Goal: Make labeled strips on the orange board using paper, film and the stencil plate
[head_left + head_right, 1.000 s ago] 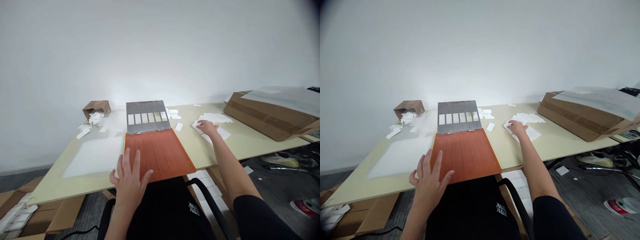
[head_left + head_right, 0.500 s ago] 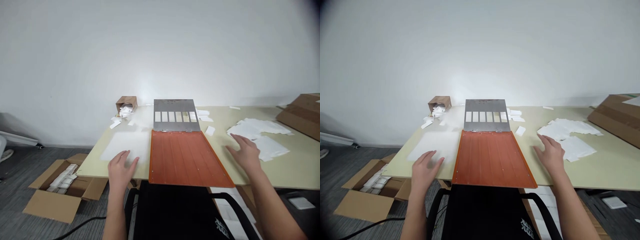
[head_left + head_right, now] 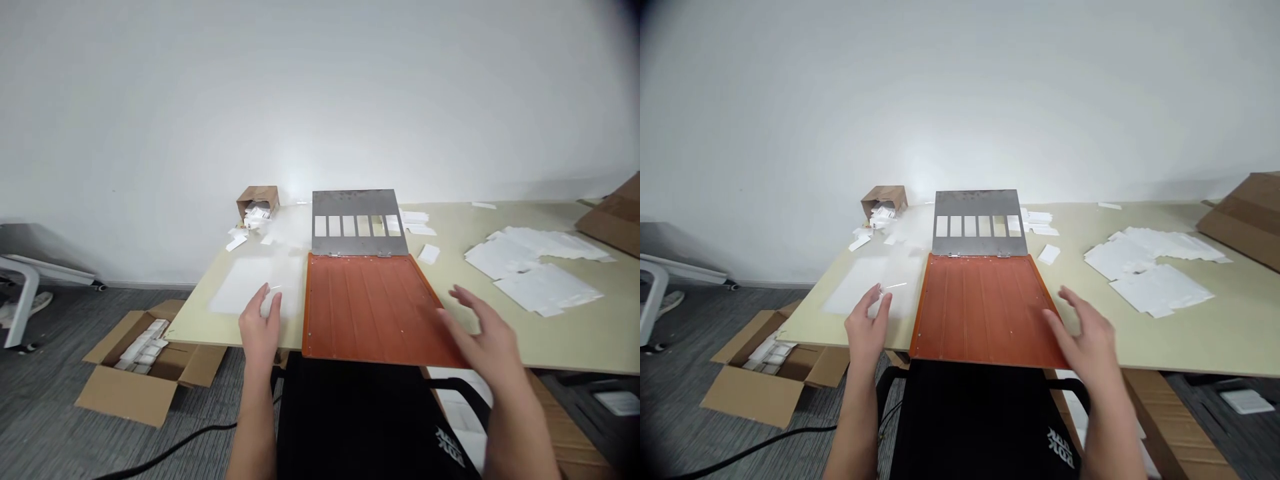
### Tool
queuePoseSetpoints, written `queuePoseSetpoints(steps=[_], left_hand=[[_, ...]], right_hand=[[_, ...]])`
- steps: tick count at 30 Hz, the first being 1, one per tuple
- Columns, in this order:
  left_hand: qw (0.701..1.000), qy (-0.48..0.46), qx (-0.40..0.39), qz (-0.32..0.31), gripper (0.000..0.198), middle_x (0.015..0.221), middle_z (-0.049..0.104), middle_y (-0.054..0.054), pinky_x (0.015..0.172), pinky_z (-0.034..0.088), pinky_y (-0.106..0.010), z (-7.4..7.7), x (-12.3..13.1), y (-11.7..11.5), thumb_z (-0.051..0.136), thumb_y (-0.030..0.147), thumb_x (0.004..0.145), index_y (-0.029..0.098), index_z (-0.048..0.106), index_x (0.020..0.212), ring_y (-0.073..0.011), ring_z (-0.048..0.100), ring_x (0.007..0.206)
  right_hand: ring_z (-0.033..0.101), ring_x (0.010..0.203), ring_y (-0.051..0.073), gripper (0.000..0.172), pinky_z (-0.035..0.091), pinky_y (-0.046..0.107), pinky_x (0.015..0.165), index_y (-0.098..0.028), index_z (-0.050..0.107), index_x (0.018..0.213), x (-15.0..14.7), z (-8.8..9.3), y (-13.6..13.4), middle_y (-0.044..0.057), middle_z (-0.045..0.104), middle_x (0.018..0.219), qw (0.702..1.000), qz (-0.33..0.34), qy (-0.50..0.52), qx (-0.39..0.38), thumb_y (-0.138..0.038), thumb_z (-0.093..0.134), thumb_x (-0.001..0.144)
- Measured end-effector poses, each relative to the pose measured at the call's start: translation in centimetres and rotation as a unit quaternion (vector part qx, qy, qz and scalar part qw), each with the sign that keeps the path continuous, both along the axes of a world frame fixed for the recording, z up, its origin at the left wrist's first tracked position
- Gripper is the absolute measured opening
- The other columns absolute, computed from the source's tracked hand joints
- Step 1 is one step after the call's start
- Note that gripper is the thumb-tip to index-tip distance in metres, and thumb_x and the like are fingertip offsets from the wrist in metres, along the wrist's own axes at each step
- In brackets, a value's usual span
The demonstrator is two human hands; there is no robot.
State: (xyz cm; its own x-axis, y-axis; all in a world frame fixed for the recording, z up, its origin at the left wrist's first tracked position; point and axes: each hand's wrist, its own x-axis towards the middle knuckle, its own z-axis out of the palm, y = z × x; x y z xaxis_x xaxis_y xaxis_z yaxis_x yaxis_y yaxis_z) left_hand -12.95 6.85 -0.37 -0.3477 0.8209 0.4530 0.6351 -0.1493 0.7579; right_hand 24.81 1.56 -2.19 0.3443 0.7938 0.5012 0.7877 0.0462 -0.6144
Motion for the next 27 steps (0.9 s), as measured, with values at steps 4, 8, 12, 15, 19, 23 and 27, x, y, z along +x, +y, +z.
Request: queuePoseSetpoints(steps=[4, 8, 12, 15, 19, 23, 27], left_hand=[[0.99, -0.139, 0.006, -0.014, 0.047, 0.123, 0.07, -0.013, 0.097, 0.052, -0.038, 1.0, 3.1, -1.1, 0.062, 0.048, 0.088, 0.017, 0.066, 0.123, -0.0245, 0.067, 0.11], [0.988, -0.133, 0.033, -0.066, 0.045, 0.123, 0.07, -0.012, 0.097, 0.052, -0.04, 1.3, 5.3, -2.2, 0.062, 0.046, 0.088, 0.018, 0.065, 0.124, -0.0248, 0.067, 0.11], [0.991, -0.053, 0.064, -0.104, 0.044, 0.128, 0.066, -0.013, 0.102, 0.049, -0.043, 1.6, 6.5, -2.9, 0.061, 0.042, 0.09, 0.019, 0.062, 0.127, -0.0264, 0.062, 0.118], [0.992, 0.008, 0.107, -0.073, 0.046, 0.135, 0.058, -0.015, 0.107, 0.043, -0.045, 2.0, 7.4, -4.1, 0.062, 0.041, 0.089, 0.02, 0.057, 0.13, -0.0275, 0.053, 0.128], [0.992, -0.076, 0.084, -0.062, 0.029, 0.097, 0.064, -0.008, 0.084, 0.051, -0.036, 2.1, 8.7, -6.3, 0.066, 0.044, 0.085, 0.019, 0.063, 0.098, -0.0213, 0.062, 0.094], [0.89, -0.36, -0.113, -0.256, 0.041, 0.069, 0.058, 0.0, 0.054, 0.044, -0.024, 2.1, 9.7, -6.9, 0.059, 0.057, 0.086, 0.017, 0.061, 0.076, -0.0113, 0.055, 0.058], [0.786, -0.541, -0.138, -0.264, 0.039, 0.081, 0.065, -0.001, 0.056, 0.047, -0.023, 2.9, 10.5, -5.6, 0.074, 0.054, 0.075, 0.018, 0.067, 0.089, -0.0104, 0.06, 0.062]], right_hand=[[0.066, 0.111, 0.025, 0.038, 0.05, 0.046, 0.1, -0.028, 0.064, 0.12, -9.1, 3.3, 0.3, 0.008, 0.071, 0.119, 0.968, 0.205, 0.146, -0.007, -0.047, 0.062, 0.087], [0.07, 0.102, 0.024, 0.039, 0.056, 0.043, 0.089, -0.026, 0.059, 0.123, -15.9, 4.3, 1.6, 0.008, 0.073, 0.111, 0.902, 0.296, 0.307, -0.065, -0.045, 0.062, 0.089], [0.072, 0.09, 0.022, 0.038, 0.057, 0.04, 0.085, -0.025, 0.056, 0.118, -18.4, 4.0, 2.3, 0.005, 0.074, 0.094, 0.859, 0.29, 0.422, -0.017, -0.042, 0.067, 0.085], [0.071, 0.078, 0.019, 0.035, 0.057, 0.038, 0.078, -0.026, 0.055, 0.112, -18.3, 3.8, 2.2, 0.001, 0.07, 0.082, 0.84, 0.263, 0.474, 0.019, -0.042, 0.068, 0.084], [0.066, 0.068, 0.016, 0.036, 0.055, 0.035, 0.072, -0.028, 0.051, 0.111, -17.5, 3.9, 2.0, -0.003, 0.067, 0.074, 0.829, 0.25, 0.498, 0.042, -0.041, 0.069, 0.083], [0.062, 0.065, 0.015, 0.032, 0.053, 0.033, 0.068, -0.027, 0.054, 0.108, -16.6, 3.7, 1.8, -0.003, 0.066, 0.076, 0.827, 0.242, 0.504, 0.053, -0.041, 0.068, 0.083], [0.064, 0.071, 0.017, 0.027, 0.053, 0.032, 0.068, -0.025, 0.058, 0.107, -15.6, 3.5, 1.4, -0.001, 0.065, 0.075, 0.844, 0.261, 0.468, 0.031, -0.042, 0.064, 0.087]])
